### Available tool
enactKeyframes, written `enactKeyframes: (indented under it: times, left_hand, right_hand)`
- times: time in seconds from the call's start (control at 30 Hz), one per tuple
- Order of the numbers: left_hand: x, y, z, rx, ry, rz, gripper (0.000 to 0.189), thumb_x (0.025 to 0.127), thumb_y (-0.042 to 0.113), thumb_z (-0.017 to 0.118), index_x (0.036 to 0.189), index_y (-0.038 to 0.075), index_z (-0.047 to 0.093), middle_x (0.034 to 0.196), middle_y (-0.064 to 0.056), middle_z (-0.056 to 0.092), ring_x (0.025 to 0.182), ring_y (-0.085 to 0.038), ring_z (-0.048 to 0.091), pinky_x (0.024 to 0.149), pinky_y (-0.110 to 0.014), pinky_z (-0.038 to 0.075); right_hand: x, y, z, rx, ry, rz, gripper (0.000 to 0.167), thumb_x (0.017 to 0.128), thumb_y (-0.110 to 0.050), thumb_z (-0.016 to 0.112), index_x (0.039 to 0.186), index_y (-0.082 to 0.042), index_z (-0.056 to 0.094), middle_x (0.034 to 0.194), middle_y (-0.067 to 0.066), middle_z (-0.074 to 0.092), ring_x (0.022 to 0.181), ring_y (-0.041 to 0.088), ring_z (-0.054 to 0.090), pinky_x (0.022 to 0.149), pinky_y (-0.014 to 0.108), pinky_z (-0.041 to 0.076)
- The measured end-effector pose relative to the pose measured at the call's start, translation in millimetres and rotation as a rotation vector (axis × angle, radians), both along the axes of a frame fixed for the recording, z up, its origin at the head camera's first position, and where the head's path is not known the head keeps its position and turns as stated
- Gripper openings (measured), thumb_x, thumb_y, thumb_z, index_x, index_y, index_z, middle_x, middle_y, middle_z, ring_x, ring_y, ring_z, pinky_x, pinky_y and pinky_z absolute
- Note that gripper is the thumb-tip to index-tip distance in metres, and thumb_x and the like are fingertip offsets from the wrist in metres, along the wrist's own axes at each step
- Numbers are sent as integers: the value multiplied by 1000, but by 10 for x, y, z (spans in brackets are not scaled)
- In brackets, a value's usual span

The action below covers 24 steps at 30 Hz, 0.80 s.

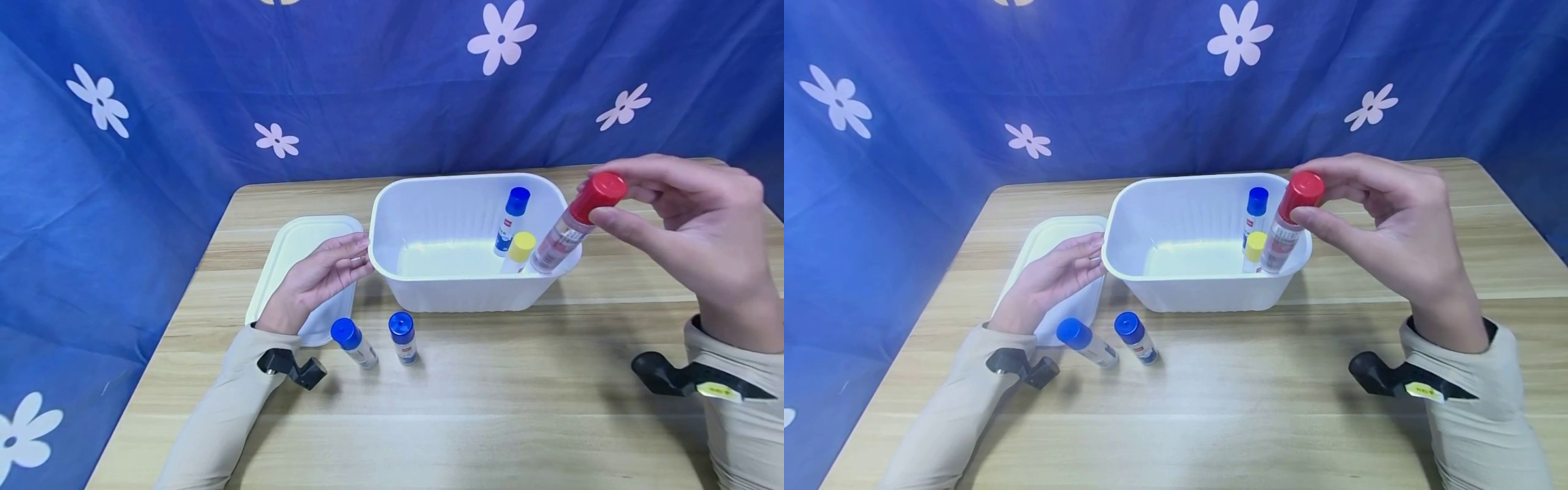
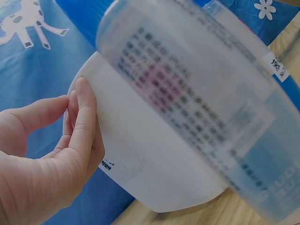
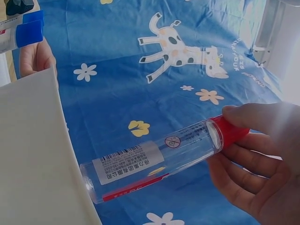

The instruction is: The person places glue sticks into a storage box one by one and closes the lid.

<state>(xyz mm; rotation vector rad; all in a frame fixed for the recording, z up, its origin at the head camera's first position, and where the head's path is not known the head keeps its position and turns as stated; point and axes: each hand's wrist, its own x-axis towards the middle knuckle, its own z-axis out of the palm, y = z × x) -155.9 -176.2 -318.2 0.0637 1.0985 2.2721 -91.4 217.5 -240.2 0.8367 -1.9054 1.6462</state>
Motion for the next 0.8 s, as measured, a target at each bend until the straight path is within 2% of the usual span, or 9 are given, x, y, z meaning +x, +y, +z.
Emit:
enactKeyframes:
  times: [0.17,0.3,0.6,0.8]
  left_hand:
    - [6,3,4,-8,1,13,15,96,1,57,108,-3,63,102,-15,66,92,-23,66,84,-31,57]
    - [4,7,7,-23,9,9,15,96,2,56,110,-3,62,102,-14,65,92,-22,65,84,-30,57]
    - [0,13,14,-28,23,-11,12,96,4,58,105,-1,64,97,-12,65,87,-19,65,80,-27,58]
    - [-1,11,7,-22,20,-10,12,95,3,59,106,-1,64,97,-12,66,87,-19,65,79,-27,58]
  right_hand:
    - [-36,-25,-19,-33,15,55,37,69,22,74,104,24,60,99,30,66,89,26,67,88,25,54]
    - [-62,-37,-32,-33,31,68,37,69,21,75,103,25,60,99,30,66,89,26,67,89,25,54]
    - [-81,-45,-48,94,28,-53,38,72,15,76,108,18,63,103,18,70,93,22,67,91,21,52]
    - [-103,-62,-65,32,21,2,37,73,15,75,107,20,62,102,20,69,94,24,66,93,22,51]
